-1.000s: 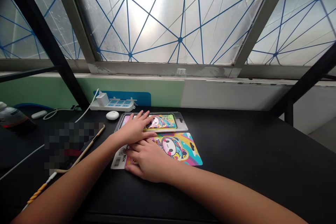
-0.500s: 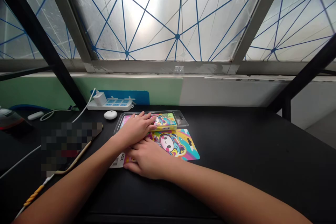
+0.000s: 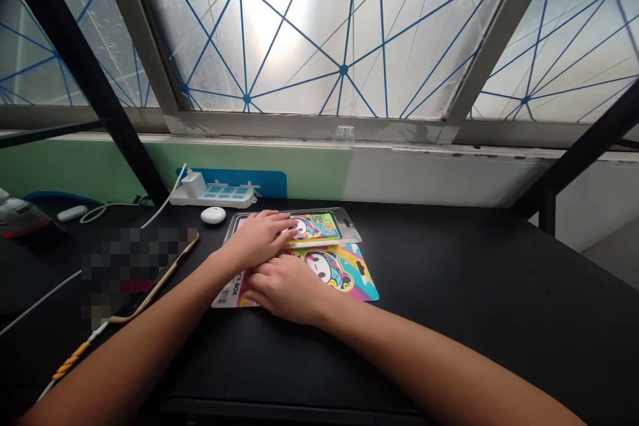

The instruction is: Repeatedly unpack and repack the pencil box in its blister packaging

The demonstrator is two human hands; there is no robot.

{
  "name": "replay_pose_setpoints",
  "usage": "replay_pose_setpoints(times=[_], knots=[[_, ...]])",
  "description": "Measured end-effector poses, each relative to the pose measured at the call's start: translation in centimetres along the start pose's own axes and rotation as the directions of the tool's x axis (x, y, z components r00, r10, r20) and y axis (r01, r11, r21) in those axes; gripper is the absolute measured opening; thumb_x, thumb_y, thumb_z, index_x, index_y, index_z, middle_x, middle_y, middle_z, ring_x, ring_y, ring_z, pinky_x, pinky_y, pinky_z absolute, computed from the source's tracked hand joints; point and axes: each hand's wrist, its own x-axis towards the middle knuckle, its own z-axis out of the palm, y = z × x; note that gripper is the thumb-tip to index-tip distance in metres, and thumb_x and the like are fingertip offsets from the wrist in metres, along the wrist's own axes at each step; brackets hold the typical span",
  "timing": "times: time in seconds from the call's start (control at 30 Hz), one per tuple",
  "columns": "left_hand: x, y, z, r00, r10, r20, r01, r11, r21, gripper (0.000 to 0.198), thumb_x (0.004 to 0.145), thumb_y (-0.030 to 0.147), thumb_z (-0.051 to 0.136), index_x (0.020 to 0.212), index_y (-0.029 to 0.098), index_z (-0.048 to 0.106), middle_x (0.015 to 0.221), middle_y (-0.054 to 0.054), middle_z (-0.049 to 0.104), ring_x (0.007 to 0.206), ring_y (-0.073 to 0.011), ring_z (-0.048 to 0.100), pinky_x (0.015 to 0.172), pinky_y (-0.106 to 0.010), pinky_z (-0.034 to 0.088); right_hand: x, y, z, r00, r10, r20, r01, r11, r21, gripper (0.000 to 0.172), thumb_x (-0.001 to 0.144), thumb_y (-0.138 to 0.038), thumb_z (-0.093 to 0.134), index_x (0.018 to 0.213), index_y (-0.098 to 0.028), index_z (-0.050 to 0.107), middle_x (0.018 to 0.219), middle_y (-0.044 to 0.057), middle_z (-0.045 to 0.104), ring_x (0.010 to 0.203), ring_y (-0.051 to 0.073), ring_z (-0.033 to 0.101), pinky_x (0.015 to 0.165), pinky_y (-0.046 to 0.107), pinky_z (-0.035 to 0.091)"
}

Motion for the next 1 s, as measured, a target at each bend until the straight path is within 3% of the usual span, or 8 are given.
replay_pose_setpoints(times=[0.1, 0.2, 0.3, 0.43, 0.63, 0.8, 0.93, 1.0], knots=[[0.2, -0.7, 0.0, 1.000, 0.003, -0.006, -0.003, 0.998, -0.055, 0.038, 0.101, 0.045, 0.042, 0.127, 0.033, 0.067, 0.136, 0.001, 0.064, 0.125, -0.0285, 0.051, 0.103, -0.045, 0.040, -0.1, 2.2, -1.7, 0.995, 0.017, -0.099, -0.028, 0.993, -0.115, 0.038, 0.103, -0.033, 0.040, 0.081, -0.020, 0.069, 0.081, 0.008, 0.071, 0.081, 0.021, 0.064, 0.081, 0.035, 0.048], [0.2, -1.1, -0.1, 1.000, 0.022, -0.016, -0.023, 0.995, -0.093, 0.036, 0.099, 0.042, 0.045, 0.125, 0.034, 0.068, 0.135, 0.002, 0.065, 0.123, -0.0271, 0.052, 0.104, -0.045, 0.040, -1.0, 6.3, -3.9, 0.958, 0.254, -0.131, -0.275, 0.945, -0.179, 0.032, 0.101, -0.033, 0.043, 0.087, -0.019, 0.069, 0.088, 0.009, 0.069, 0.085, 0.023, 0.062, 0.077, 0.035, 0.048], [0.1, -1.0, -0.2, 0.999, 0.016, -0.039, -0.020, 0.993, -0.116, 0.036, 0.099, 0.042, 0.045, 0.124, 0.033, 0.068, 0.135, 0.002, 0.065, 0.125, -0.0272, 0.051, 0.104, -0.045, 0.039, -2.6, 10.6, -5.8, 0.863, 0.505, -0.022, -0.503, 0.856, -0.119, 0.034, 0.093, -0.047, 0.056, 0.105, -0.018, 0.069, 0.103, 0.012, 0.066, 0.093, 0.025, 0.062, 0.080, 0.036, 0.050], [0.0, -0.8, -0.3, 0.999, -0.002, -0.040, -0.004, 0.990, -0.143, 0.037, 0.098, 0.042, 0.047, 0.127, 0.030, 0.066, 0.136, 0.000, 0.064, 0.125, -0.0275, 0.051, 0.106, -0.045, 0.039, -3.8, 13.7, -7.5, 0.804, 0.577, 0.146, -0.578, 0.815, -0.036, 0.054, 0.081, -0.064, 0.063, 0.114, -0.021, 0.069, 0.113, 0.013, 0.061, 0.110, 0.031, 0.057, 0.091, 0.041, 0.050], [0.4, -1.7, -0.8, 0.991, -0.106, -0.082, 0.077, 0.950, -0.302, 0.037, 0.098, 0.040, 0.045, 0.120, 0.025, 0.070, 0.122, -0.002, 0.072, 0.115, -0.0234, 0.063, 0.098, -0.034, 0.048, -2.9, 14.4, -8.1, 0.790, 0.551, 0.271, -0.562, 0.826, -0.040, 0.059, 0.072, -0.066, 0.070, 0.111, -0.022, 0.072, 0.109, 0.013, 0.061, 0.108, 0.033, 0.059, 0.090, 0.041, 0.052], [0.3, -3.2, -1.5, 0.984, -0.127, -0.129, 0.090, 0.961, -0.261, 0.038, 0.099, 0.041, 0.042, 0.114, 0.023, 0.072, 0.114, -0.004, 0.074, 0.103, -0.0230, 0.068, 0.091, -0.032, 0.052, -2.5, 14.2, -8.1, 0.826, 0.532, 0.186, -0.527, 0.846, -0.076, 0.055, 0.068, -0.062, 0.076, 0.101, -0.019, 0.070, 0.107, 0.013, 0.059, 0.108, 0.032, 0.056, 0.091, 0.041, 0.051], [0.0, -4.6, -2.2, 0.993, -0.067, -0.101, 0.040, 0.969, -0.244, 0.038, 0.093, 0.048, 0.055, 0.116, 0.022, 0.072, 0.115, -0.006, 0.074, 0.107, -0.0250, 0.066, 0.094, -0.033, 0.051, -3.1, 12.8, -7.6, 0.855, 0.515, 0.058, -0.508, 0.855, -0.108, 0.057, 0.064, -0.055, 0.083, 0.103, -0.018, 0.063, 0.111, 0.012, 0.059, 0.108, 0.032, 0.056, 0.092, 0.043, 0.049], [-0.2, -5.1, -2.6, 0.995, -0.045, -0.088, 0.020, 0.965, -0.262, 0.044, 0.089, 0.051, 0.062, 0.122, 0.022, 0.069, 0.120, -0.006, 0.072, 0.109, -0.0249, 0.066, 0.094, -0.032, 0.051, -3.7, 11.8, -7.2, 0.846, 0.533, -0.011, -0.531, 0.841, -0.108, 0.056, 0.068, -0.049, 0.083, 0.108, -0.019, 0.059, 0.111, 0.011, 0.062, 0.103, 0.030, 0.060, 0.088, 0.042, 0.050]])
